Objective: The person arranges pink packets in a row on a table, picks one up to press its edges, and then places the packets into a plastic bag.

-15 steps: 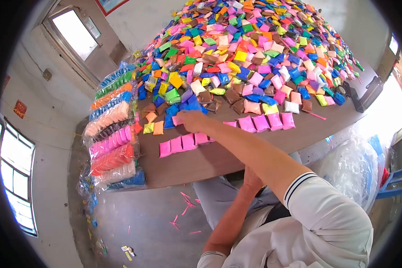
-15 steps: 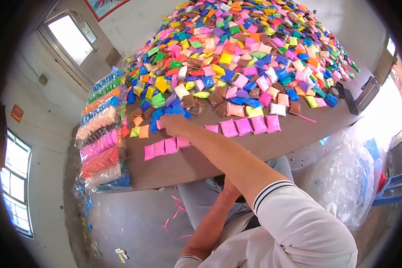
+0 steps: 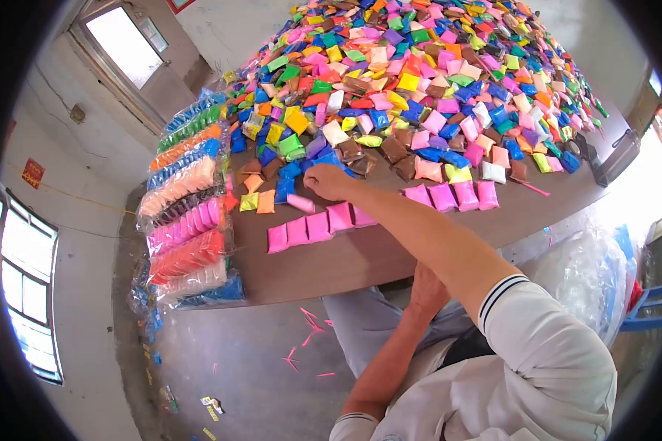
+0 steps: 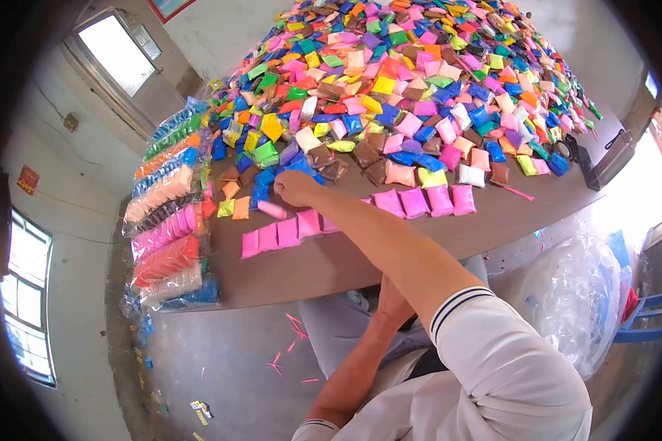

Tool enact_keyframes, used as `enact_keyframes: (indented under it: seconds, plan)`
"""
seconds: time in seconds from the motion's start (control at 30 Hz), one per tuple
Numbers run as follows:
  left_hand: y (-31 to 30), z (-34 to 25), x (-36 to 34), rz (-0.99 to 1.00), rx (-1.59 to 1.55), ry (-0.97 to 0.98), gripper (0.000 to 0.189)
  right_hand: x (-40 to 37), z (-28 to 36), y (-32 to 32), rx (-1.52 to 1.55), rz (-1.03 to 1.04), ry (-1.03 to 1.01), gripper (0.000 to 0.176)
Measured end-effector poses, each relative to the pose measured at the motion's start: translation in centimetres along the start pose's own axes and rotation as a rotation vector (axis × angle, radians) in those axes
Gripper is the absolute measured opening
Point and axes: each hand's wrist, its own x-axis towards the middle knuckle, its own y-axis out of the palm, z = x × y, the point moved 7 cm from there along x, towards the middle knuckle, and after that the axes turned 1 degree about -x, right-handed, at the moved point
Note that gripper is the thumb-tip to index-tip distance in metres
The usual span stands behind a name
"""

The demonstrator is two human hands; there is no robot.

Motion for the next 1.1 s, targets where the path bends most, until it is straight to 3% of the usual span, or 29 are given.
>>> enact_keyframes:
  seconds: [0.07, 0.2, 0.4, 0.5, 0.6, 0.7, 0.83, 0.93, 1.1]
  plan:
    - [0.1, 0.0, 0.2, 0.078, -0.026, -0.064, 0.043, -0.5, -0.1, -0.2, -0.082, 0.043, -0.059, 0.024]
    - [0.2, -0.2, -0.1, 0.008, 0.018, -0.051, 0.041, -1.8, 1.2, -0.2, -0.135, -0.046, -0.113, 0.026]
    - [-0.5, -0.6, -0.7, -0.075, 0.014, 0.029, 0.038, -2.5, 4.7, 2.3, -0.228, -0.003, -0.194, 0.034]
    - [-1.3, -1.0, -0.3, -0.095, -0.099, 0.012, 0.039, -1.1, 3.9, 3.1, -0.254, 0.045, -0.125, 0.036]
    - [-1.1, -0.7, 0.1, -0.018, -0.065, -0.019, 0.040, 0.5, 2.4, 2.3, 0.271, 0.039, -0.081, 0.030]
    - [-0.5, -0.6, -0.2, 0.061, 0.039, -0.053, 0.040, 0.0, 0.0, 1.9, 0.985, 0.132, 0.173, 0.025]
    - [-0.7, -0.9, 0.1, 0.030, 0.110, -0.027, 0.030, -3.4, 0.1, -2.8, 1.393, 0.186, 0.381, 0.025]
    - [-0.7, -1.2, 0.1, 0.013, 0.147, -0.020, 0.016, -3.7, -3.5, -4.7, 1.338, 0.135, 0.165, 0.028]
    - [-0.5, -1.4, 0.4, -0.012, 0.181, 0.005, 0.016, -7.5, -9.8, -11.9, 0.789, -0.301, 0.266, 0.022]
